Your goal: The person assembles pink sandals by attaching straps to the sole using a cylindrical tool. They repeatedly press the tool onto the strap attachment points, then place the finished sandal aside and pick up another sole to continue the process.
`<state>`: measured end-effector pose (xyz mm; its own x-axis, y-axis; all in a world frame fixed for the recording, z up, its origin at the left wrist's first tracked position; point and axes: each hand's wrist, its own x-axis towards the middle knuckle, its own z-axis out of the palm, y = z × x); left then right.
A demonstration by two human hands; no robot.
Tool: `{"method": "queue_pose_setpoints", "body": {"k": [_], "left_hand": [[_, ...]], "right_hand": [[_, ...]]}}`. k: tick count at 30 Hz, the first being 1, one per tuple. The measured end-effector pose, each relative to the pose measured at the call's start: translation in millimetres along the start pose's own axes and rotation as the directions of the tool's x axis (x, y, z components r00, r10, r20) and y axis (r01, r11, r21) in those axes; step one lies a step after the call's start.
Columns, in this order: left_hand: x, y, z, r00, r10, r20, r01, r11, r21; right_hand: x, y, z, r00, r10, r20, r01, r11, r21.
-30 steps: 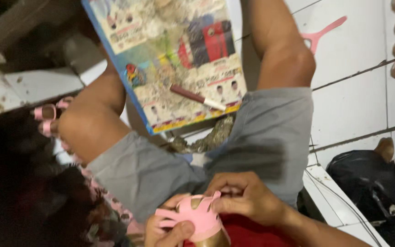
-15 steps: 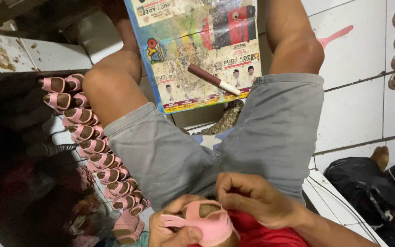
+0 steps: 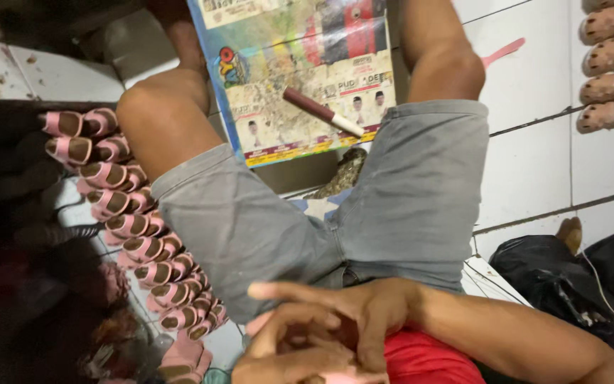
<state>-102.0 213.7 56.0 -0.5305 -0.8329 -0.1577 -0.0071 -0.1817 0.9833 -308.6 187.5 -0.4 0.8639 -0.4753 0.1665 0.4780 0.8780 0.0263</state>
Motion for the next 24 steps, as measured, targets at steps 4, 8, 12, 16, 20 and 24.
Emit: {"method": "queue_pose_setpoints", "body": {"k": [4,8,12,16,20,24], "left_hand": [[-2,11,-6,0.988,-0.149,-0.047,0.151,0.988,0.031],[-3,15,-8,0.958,-0.254,-0.134,0.247,0.967,-0.062],[0,15,-5,0.918,-0.380,-0.109,0.349,0.909,-0.228],[4,16,-5,0.852,-0.511,-0.112,0.455,0.830,-0.322],[6,19,-4,0.862,-0.494,-0.112,0.434,0.833,-0.343],[9,20,-4,0.803,-0.578,-0.150,0.555,0.815,-0.170]], "right_hand": [[-5,-21,22,0.938,0.015,-0.346,-0.105,0.964,-0.243],[-28,-37,66,0.786,-0.391,-0.480,-0.082,0.703,-0.706],[-37,-37,85,0.687,-0.508,-0.519,-0.353,0.391,-0.850],[-27,-42,77,0.693,-0.506,-0.513,-0.365,0.367,-0.855],[-22,-47,74,0.604,-0.420,-0.677,-0.381,0.594,-0.708],[-23,-47,67,0.630,-0.423,-0.652,-0.389,0.554,-0.736]]}}
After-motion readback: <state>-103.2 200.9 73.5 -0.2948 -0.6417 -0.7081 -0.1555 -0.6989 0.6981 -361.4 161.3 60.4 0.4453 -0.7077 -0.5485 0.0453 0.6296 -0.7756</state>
